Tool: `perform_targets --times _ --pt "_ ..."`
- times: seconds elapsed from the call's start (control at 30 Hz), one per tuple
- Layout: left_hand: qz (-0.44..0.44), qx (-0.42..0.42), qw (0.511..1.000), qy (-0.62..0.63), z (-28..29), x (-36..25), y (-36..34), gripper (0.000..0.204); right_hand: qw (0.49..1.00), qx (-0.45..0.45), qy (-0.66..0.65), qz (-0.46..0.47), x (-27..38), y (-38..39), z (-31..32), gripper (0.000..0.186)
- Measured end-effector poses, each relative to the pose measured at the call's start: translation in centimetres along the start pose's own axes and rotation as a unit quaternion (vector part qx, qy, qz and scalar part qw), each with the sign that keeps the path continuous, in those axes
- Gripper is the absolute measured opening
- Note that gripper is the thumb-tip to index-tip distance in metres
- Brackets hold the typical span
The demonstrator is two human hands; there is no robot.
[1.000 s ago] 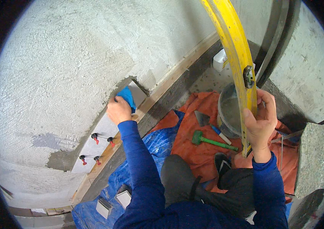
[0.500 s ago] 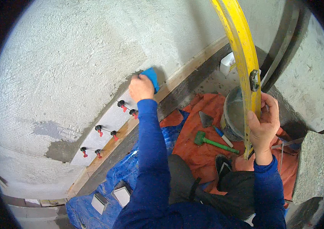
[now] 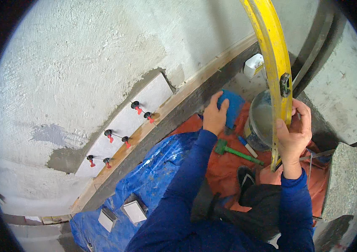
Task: The person installs white wall tiles using tile leveling clips and a spirit level. They tap the tiles with a rubber mallet to seat them, adjust the clips, and use a sponge to clean excess adhesive from the joints.
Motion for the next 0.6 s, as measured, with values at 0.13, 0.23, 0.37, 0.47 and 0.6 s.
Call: perform_targets --times 0.13,0.23,0.37,0.47,0.6 --pt "0.041 0.029 0.997 0.05 -2.1 2.7 3.3 0.048 1.0 0.001 0.016 0.007 0.2 0.2 0.0 0.051" --pt "0.05 0.034 0.991 0.119 -5.0 3.7 5.2 0.052 0.999 0.0 0.031 0.03 0.8 0.2 -0.1 0.05" --pt "0.066 0.067 0.971 0.22 -14.3 3.3 6.4 0.054 0.993 0.004 0.096 0.07 2.4 0.2 -0.9 0.05" --pt "0.102 0.102 0.934 0.326 -20.1 3.3 6.2 0.051 0.982 0.007 0.151 0.115 4.1 0.5 -1.8 0.051" --pt "0.02 0.113 0.961 0.253 -19.1 2.9 6.6 0.046 0.959 0.002 0.161 0.234 6.8 0.9 -2.9 0.051"
Point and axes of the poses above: each hand's wrist, its own y-axis away from the middle knuckle, its own z-axis out of the back of the hand, x = y × z, the point moved 8 cm from there along -y, towards the middle knuckle, and after that the axes turned 11 degrees about y, right-handed, at the moved point
